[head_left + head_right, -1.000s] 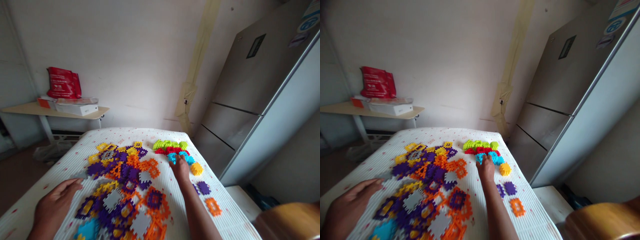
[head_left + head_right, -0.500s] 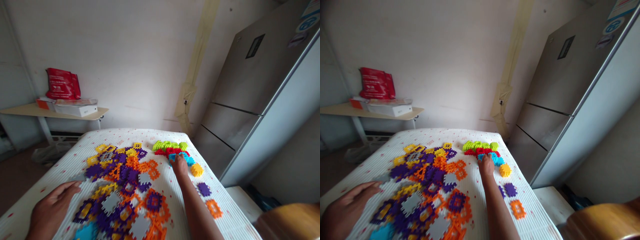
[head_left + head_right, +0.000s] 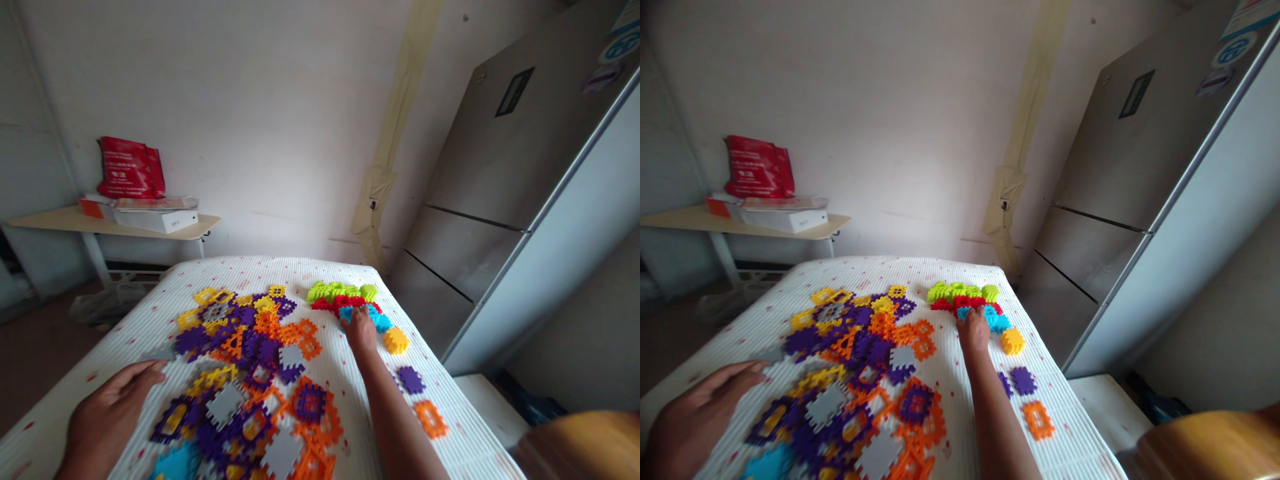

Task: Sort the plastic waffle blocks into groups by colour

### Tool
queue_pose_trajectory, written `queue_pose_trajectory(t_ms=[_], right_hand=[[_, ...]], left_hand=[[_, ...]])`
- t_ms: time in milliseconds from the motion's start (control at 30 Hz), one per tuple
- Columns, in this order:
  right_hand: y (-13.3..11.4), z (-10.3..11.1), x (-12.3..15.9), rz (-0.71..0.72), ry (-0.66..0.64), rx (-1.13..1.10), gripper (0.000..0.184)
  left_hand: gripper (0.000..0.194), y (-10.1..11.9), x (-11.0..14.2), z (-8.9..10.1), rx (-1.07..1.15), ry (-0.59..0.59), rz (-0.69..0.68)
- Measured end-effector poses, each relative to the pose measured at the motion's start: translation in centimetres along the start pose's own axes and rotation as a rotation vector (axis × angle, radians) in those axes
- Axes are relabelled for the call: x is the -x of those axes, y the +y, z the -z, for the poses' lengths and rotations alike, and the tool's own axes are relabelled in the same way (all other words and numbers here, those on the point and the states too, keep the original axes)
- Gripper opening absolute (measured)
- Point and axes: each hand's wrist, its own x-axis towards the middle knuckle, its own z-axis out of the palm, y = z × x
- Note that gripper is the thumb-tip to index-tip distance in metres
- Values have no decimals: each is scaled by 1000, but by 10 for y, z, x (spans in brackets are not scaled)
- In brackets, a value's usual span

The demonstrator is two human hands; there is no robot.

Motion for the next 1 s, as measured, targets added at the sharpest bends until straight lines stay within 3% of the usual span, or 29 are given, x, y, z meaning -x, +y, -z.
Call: queue_pose_trajectory(t_ms=[133, 300, 433, 633, 800, 1000], right_hand=[[-5, 5, 7, 12, 90, -15, 20], [-12, -1, 34, 333, 151, -204, 25], [-7, -14, 59, 516, 59, -337, 31], [-1, -29, 68, 478, -81, -449, 25], [-3, -34, 68, 472, -103, -503, 26], [-7, -32, 71, 439, -137, -437, 25]], left_hand=[[25, 0, -2, -3, 117, -44, 33], [32, -13, -2, -7, 137, -67, -47], [29, -20, 19, 5, 109, -159, -135], [17, -36, 59, 32, -190, -375, -447], [24, -43, 79, 36, -490, -383, -455], [42, -45, 89, 26, -574, -369, -438]])
